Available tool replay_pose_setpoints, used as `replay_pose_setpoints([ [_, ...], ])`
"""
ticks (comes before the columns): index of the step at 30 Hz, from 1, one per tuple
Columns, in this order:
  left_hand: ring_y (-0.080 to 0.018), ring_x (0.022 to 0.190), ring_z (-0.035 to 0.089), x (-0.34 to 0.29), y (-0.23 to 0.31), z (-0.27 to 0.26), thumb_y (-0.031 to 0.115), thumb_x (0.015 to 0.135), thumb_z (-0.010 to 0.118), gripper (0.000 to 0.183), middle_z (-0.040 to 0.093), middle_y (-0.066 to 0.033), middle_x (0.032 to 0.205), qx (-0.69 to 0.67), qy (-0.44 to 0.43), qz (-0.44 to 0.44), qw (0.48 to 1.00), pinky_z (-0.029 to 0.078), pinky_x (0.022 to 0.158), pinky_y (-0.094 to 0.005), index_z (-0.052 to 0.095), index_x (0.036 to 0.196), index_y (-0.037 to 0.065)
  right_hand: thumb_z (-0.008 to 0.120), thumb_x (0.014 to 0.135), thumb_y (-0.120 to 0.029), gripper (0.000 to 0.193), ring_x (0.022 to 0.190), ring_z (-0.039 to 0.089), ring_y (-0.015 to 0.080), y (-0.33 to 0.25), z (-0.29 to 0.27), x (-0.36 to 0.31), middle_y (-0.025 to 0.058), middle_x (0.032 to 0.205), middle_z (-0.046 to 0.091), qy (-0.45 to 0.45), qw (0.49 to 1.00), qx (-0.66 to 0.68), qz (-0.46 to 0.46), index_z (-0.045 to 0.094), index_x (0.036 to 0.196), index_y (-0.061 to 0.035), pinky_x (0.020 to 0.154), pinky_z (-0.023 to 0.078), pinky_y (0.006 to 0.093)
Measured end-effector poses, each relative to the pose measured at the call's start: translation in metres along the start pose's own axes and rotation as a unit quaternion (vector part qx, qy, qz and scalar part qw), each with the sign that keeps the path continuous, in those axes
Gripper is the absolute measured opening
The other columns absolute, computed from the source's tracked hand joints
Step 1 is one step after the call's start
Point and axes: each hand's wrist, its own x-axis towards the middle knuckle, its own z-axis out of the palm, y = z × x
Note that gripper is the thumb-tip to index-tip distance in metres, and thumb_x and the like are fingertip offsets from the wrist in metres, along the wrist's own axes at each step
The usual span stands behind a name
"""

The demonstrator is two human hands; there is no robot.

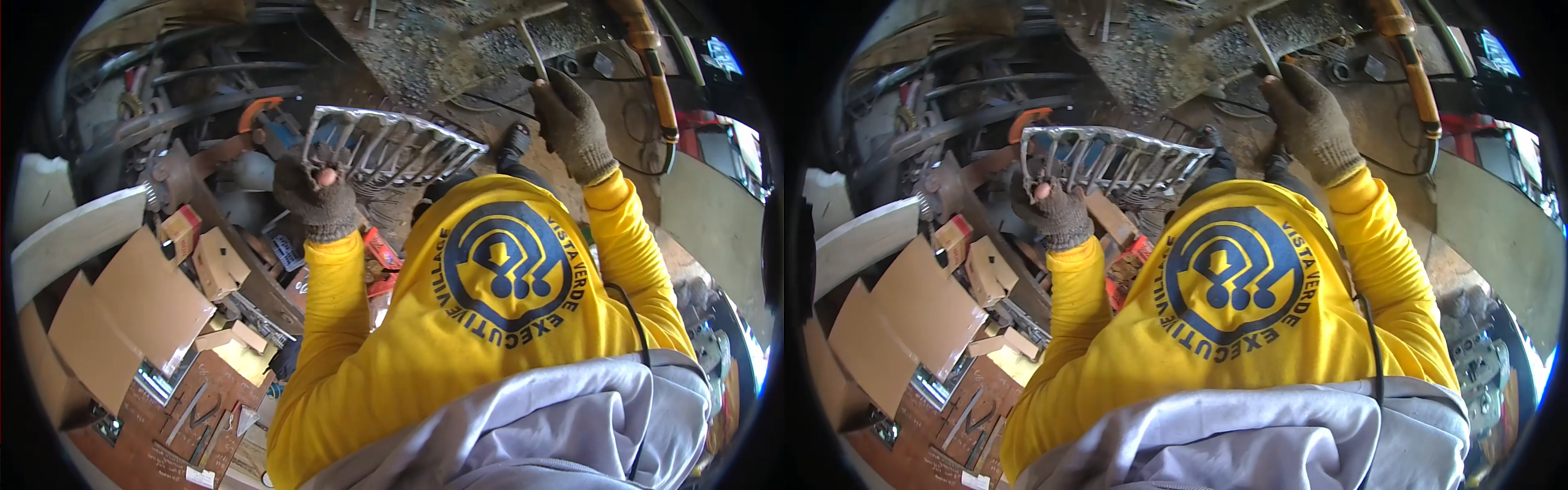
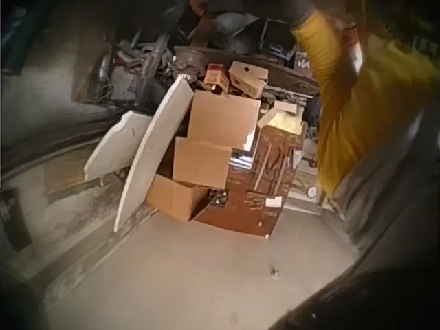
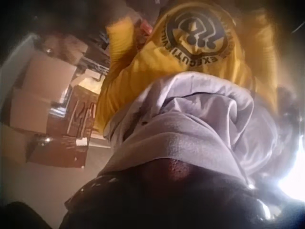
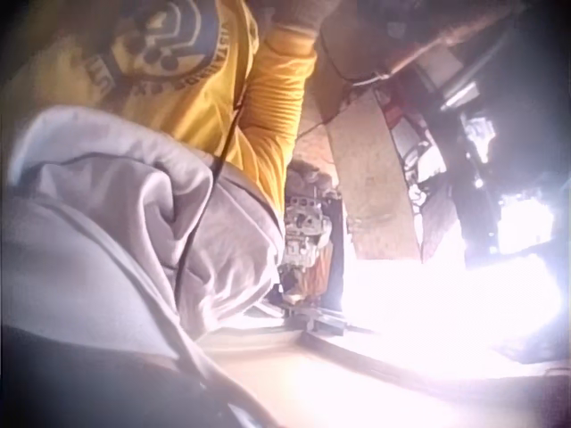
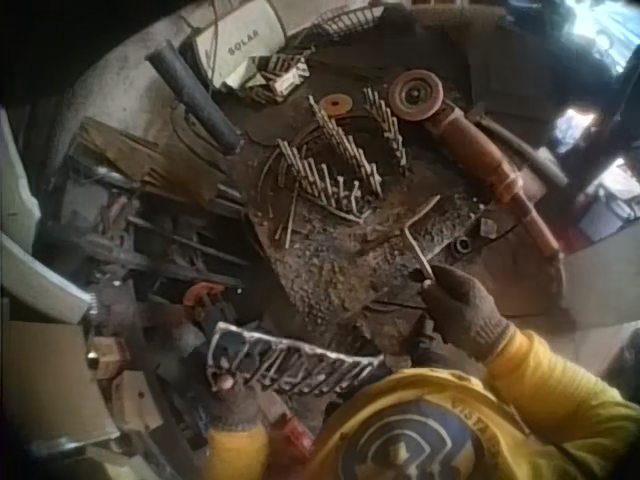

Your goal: The person grinds a metal cage with a power tool, uses a hammer to shape the metal rods, and welds pieces together using a welding rod.

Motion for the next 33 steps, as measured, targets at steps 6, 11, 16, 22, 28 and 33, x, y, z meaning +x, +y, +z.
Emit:
replay_pose_setpoints([
  [6,-0.0250,0.068,0.065,0.021,0.019,-0.025,0.082,0.083,0.058,0.074,0.064,-0.0062,0.076,0.018,0.042,0.045,0.998,0.048,0.062,-0.0384,0.062,0.083,0.008,0.060,0.103,-0.031,0.033,0.059,0.050,0.0062,0.020,0.004,0.013,-0.0034,0.075,0.055,-0.049,0.997,0.054,0.030,0.064,0.123,-0.0060,0.051,0.041,0.0245],
  [11,-0.0228,0.069,0.063,0.017,0.026,-0.039,0.077,0.088,0.056,0.070,0.064,-0.0063,0.081,-0.051,0.030,-0.002,0.998,0.048,0.063,-0.0362,0.060,0.085,0.007,0.061,0.103,-0.030,0.036,0.059,0.047,0.0038,0.024,0.004,0.017,-0.0058,0.075,0.053,-0.061,0.997,0.053,0.008,0.062,0.130,-0.0060,0.049,0.037,0.0219],
  [16,-0.0199,0.069,0.061,0.025,0.048,-0.043,0.080,0.087,0.054,0.074,0.063,-0.0045,0.079,-0.021,0.009,0.010,1.000,0.047,0.063,-0.0342,0.063,0.088,0.006,0.062,0.103,-0.032,0.037,0.064,0.048,0.0038,0.013,-0.001,0.009,-0.0060,0.080,0.057,-0.078,0.996,0.043,0.021,0.063,0.130,-0.0068,0.054,0.039,0.0213],
  [22,-0.0201,0.067,0.061,0.018,0.033,-0.045,0.084,0.087,0.048,0.080,0.062,-0.0043,0.077,-0.115,0.037,-0.021,0.993,0.047,0.062,-0.0339,0.064,0.089,0.005,0.063,0.100,-0.043,0.044,0.062,0.055,0.0088,0.023,0.004,0.011,0.0013,0.076,0.059,-0.057,0.998,0.021,-0.021,0.065,0.122,-0.0051,0.054,0.046,0.0270],
  [28,-0.0199,0.068,0.062,0.013,0.036,-0.047,0.084,0.086,0.050,0.080,0.063,-0.0045,0.079,0.000,0.041,0.020,0.999,0.048,0.062,-0.0333,0.062,0.089,0.005,0.063,0.101,-0.040,0.042,0.063,0.054,0.0084,0.032,-0.001,0.015,0.0014,0.077,0.059,-0.081,0.996,0.022,-0.029,0.065,0.123,-0.0051,0.056,0.046,0.0264],
  [33,-0.0184,0.069,0.062,0.004,0.029,-0.050,0.082,0.085,0.055,0.077,0.063,-0.0045,0.082,-0.030,0.026,-0.043,0.998,0.048,0.062,-0.0314,0.060,0.089,0.005,0.064,0.101,-0.039,0.042,0.063,0.053,0.0077,0.028,0.001,0.011,0.0007,0.077,0.059,-0.067,0.997,0.022,-0.026,0.063,0.126,-0.0054,0.055,0.046,0.0260],
])
